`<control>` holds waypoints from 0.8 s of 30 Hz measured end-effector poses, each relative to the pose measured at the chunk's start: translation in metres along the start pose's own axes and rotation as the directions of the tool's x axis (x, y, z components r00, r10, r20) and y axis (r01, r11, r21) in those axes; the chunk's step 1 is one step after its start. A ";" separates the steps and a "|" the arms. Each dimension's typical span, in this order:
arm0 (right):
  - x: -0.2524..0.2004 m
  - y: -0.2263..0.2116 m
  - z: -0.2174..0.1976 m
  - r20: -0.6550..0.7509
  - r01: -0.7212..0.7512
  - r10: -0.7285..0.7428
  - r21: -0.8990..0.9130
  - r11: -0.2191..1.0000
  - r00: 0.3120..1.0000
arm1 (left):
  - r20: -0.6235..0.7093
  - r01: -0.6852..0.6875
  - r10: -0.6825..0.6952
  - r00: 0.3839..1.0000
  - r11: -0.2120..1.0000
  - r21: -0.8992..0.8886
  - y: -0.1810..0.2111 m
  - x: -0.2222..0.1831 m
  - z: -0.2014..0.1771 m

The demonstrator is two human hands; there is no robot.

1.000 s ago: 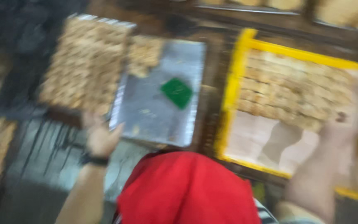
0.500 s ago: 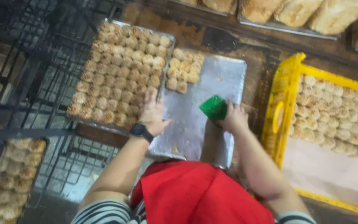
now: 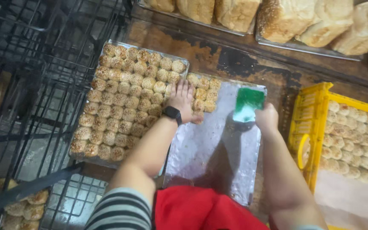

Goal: The person transfers rows of sesame-seeded pastries from metal trays into a yellow plastic crate using a green plastic scraper and their hands.

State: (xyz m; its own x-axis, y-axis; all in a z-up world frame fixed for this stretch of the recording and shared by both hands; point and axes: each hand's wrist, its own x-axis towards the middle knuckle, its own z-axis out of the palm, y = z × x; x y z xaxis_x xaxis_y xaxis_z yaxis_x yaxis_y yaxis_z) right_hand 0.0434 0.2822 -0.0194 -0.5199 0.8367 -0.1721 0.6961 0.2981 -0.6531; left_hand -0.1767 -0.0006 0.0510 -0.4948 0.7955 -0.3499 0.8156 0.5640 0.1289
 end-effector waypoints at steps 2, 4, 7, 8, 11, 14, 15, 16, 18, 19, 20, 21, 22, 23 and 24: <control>0.011 -0.027 0.038 0.190 -0.264 0.253 0.039 0.964 0.949 | -0.013 -0.017 0.016 1.000 1.000 -0.024 -0.002 -0.002 -0.002; 0.010 -0.057 0.101 0.193 0.066 -0.018 -0.241 0.968 0.981 | -0.033 -0.029 0.027 0.999 0.998 -0.048 -0.002 -0.001 -0.004; -0.009 -0.078 0.135 0.256 0.074 -0.083 0.048 0.996 0.963 | -0.024 -0.053 0.052 0.998 0.998 -0.035 -0.008 -0.003 -0.008; -0.013 -0.077 0.127 0.345 0.017 -0.124 0.298 0.954 0.930 | -0.048 -0.065 0.063 0.997 0.997 -0.043 -0.010 -0.004 -0.008; -0.023 -0.089 0.107 0.501 -0.245 -0.126 0.608 0.755 0.856 | -0.125 -0.084 0.068 0.990 0.989 -0.124 -0.010 -0.001 0.000; -0.038 -0.094 0.095 0.593 -0.448 -0.097 0.696 0.560 0.799 | -0.191 -0.122 0.077 0.978 0.965 -0.233 -0.003 0.000 0.021; -0.038 -0.095 0.095 0.587 -0.455 -0.138 0.737 0.500 0.798 | -0.229 -0.150 0.088 0.969 0.951 -0.269 -0.002 0.003 0.028; -0.037 -0.096 0.099 0.590 -0.456 -0.140 0.735 0.502 0.795 | -0.229 -0.146 0.084 0.970 0.952 -0.270 -0.003 0.006 0.036; -0.037 -0.095 0.109 0.513 -0.384 -0.054 0.704 0.597 0.857 | -0.416 -0.235 -0.044 0.908 0.769 -0.595 -0.001 0.014 0.055; -0.034 -0.095 0.112 0.511 -0.383 -0.054 0.706 0.595 0.858 | -0.416 -0.237 -0.041 0.908 0.770 -0.593 0.001 0.019 0.064; -0.028 -0.095 0.116 0.520 -0.394 -0.107 0.751 0.530 0.848 | -0.538 -0.336 -0.101 0.837 0.680 -0.651 0.003 0.023 0.073; -0.026 -0.095 0.120 0.526 -0.409 -0.158 0.788 0.460 0.835 | -0.635 -0.439 -0.178 0.752 0.584 -0.683 0.004 0.025 0.082; -0.025 -0.096 0.125 0.527 -0.411 -0.157 0.788 0.458 0.835 | -0.633 -0.438 -0.176 0.754 0.585 -0.683 0.004 0.027 0.089; -0.023 -0.098 0.128 0.515 -0.416 -0.081 0.766 0.490 0.853 | -0.648 -0.448 -0.179 0.740 0.587 -0.674 0.003 0.029 0.095; -0.023 -0.099 0.131 0.499 -0.424 -0.004 0.741 0.520 0.867 | -0.663 -0.459 -0.183 0.726 0.589 -0.665 0.002 0.030 0.099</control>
State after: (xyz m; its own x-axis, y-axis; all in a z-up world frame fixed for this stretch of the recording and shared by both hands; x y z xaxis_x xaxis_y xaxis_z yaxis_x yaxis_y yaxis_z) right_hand -0.0776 0.1733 -0.0473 -0.7005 0.4950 -0.5140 0.2155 -0.5399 -0.8137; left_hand -0.1600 0.0022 -0.0509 -0.7075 0.6211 0.3372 0.5078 0.1149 0.8538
